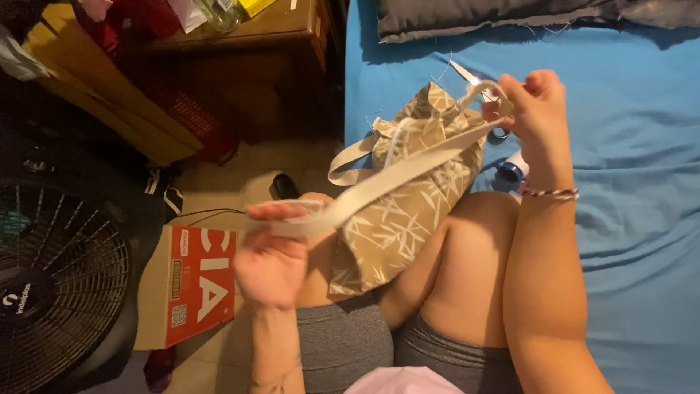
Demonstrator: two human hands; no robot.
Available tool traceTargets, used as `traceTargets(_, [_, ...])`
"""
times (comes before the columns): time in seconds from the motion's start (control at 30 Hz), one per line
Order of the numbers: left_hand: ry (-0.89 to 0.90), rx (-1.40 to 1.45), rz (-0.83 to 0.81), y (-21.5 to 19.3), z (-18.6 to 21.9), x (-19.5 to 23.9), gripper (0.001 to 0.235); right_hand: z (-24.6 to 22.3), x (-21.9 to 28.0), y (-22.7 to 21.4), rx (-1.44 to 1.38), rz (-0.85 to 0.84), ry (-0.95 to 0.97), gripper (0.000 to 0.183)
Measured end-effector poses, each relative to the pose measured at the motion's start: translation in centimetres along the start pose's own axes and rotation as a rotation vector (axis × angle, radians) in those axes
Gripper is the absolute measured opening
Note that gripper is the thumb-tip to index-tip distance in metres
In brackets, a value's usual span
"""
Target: The person sits on a bed and uses scissors to cut a thread, then threads a needle. They proceed to sew a white strap onto a beige patterned tote bag using a needle and thread.
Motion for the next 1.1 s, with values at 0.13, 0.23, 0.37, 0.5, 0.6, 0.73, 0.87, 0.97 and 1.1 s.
traceTargets(0.13, [-0.288,-0.9,-0.176,7.2,-5.6,2.4,0.038,-2.6,2.3,2.9,0.968,0.102,-0.536,0.023])
traceTargets(0.23, [-0.572,-1.148,-0.239,8.1,-10.8,4.9,0.037,-2.8,6.2,9.6,0.957,-0.188,-0.581,0.015])
traceTargets(0.37, [-0.897,-1.651,-0.346,5.9,-14.0,7.2,0.04,-0.8,11.0,16.8,0.892,-0.745,-0.319,0.016])
traceTargets(0.5, [-1.104,-1.872,-0.557,4.0,-11.1,7.7,0.041,3.9,12.4,18.1,0.786,-1.141,0.034,0.026])
traceTargets(0.6, [-0.981,-1.837,-0.831,2.7,-8.1,7.7,0.04,6.2,12.4,17.6,0.855,-1.214,0.197,0.042])
traceTargets(0.73, [-0.948,-2.022,-0.528,1.0,-3.9,5.4,0.034,7.4,11.6,16.2,1.006,-1.083,0.383,0.047])
traceTargets(0.87, [-0.918,-1.614,0.173,-1.9,-3.1,4.3,0.014,7.2,11.6,16.4,1.06,-1.022,0.431,0.055])
traceTargets(0.97, [-0.591,-1.279,0.281,-2.3,-5.5,3.5,0.027,6.3,11.2,16.6,1.079,-0.992,0.301,0.037])
traceTargets(1.1, [-0.308,-1.338,0.427,-2.9,-6.0,3.1,0.016,4.6,10.9,16.6,0.987,-0.938,0.277,0.047])
Point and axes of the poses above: each hand's wrist, its own x-axis away from the middle knuckle, its own y-axis out of the palm, z = x × y, the point moved 6 cm from there along -x, towards the middle knuckle, and after that the axes turned 11 degrees about -x, right-handed, at the moved point
